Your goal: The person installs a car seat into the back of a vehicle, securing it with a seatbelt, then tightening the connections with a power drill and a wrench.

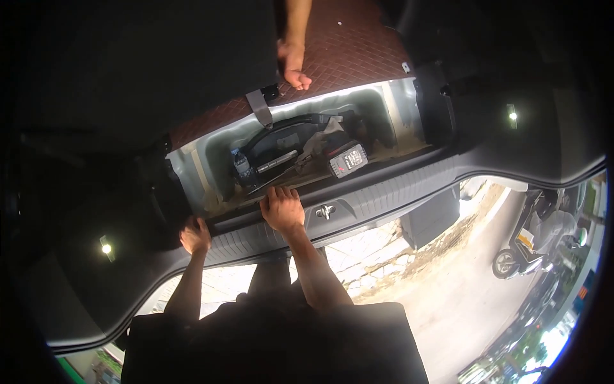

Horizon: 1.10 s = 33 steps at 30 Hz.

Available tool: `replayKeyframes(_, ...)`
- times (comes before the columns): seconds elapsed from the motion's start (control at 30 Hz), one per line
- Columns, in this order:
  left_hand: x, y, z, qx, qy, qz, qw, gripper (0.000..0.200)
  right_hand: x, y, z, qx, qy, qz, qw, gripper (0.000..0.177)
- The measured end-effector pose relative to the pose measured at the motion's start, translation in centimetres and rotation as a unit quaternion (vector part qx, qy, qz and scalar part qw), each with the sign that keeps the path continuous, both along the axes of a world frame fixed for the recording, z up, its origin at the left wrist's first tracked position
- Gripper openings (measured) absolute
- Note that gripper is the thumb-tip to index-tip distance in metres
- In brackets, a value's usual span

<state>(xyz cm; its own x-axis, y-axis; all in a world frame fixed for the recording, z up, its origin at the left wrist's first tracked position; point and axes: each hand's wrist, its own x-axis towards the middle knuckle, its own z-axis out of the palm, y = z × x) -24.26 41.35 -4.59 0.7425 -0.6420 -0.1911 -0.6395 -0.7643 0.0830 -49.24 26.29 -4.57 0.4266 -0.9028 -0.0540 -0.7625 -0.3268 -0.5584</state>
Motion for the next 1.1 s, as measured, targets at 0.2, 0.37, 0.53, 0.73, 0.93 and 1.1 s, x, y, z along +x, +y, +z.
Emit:
replayKeyframes(0.2, 0.3, 0.0, -0.3, -0.017, 0.016, -0.033, 0.999, 0.028, 0.1, -0.1, 0.4, 0.014, -0.014, -0.036, 0.999, 0.02)
replayKeyframes(0.37, 0.0, -0.5, 0.1, -0.006, 0.027, -0.057, 0.998, 0.029, -0.2, 0.0, 0.0, 0.019, -0.019, -0.053, 0.998, 0.018)
replayKeyframes(0.53, 0.1, -0.7, -0.1, 0.015, 0.027, -0.057, 0.998, 0.029, -0.3, -0.2, 0.1, 0.024, -0.027, -0.065, 0.997, 0.017)
replayKeyframes(0.73, 0.0, -0.6, 0.0, 0.015, 0.019, -0.045, 0.999, 0.029, 0.0, -0.9, 0.6, 0.026, -0.022, -0.064, 0.997, 0.013)
replayKeyframes(0.93, -0.4, -0.7, 0.0, 0.018, 0.005, -0.039, 0.999, 0.03, 0.1, -0.7, 0.2, 0.033, -0.009, -0.057, 0.998, 0.015)
replayKeyframes(1.1, -3.7, -1.2, -1.3, -0.057, -0.006, -0.03, 0.998, 0.036, 0.2, -0.5, -0.1, 0.032, 0.005, -0.046, 0.998, 0.017)
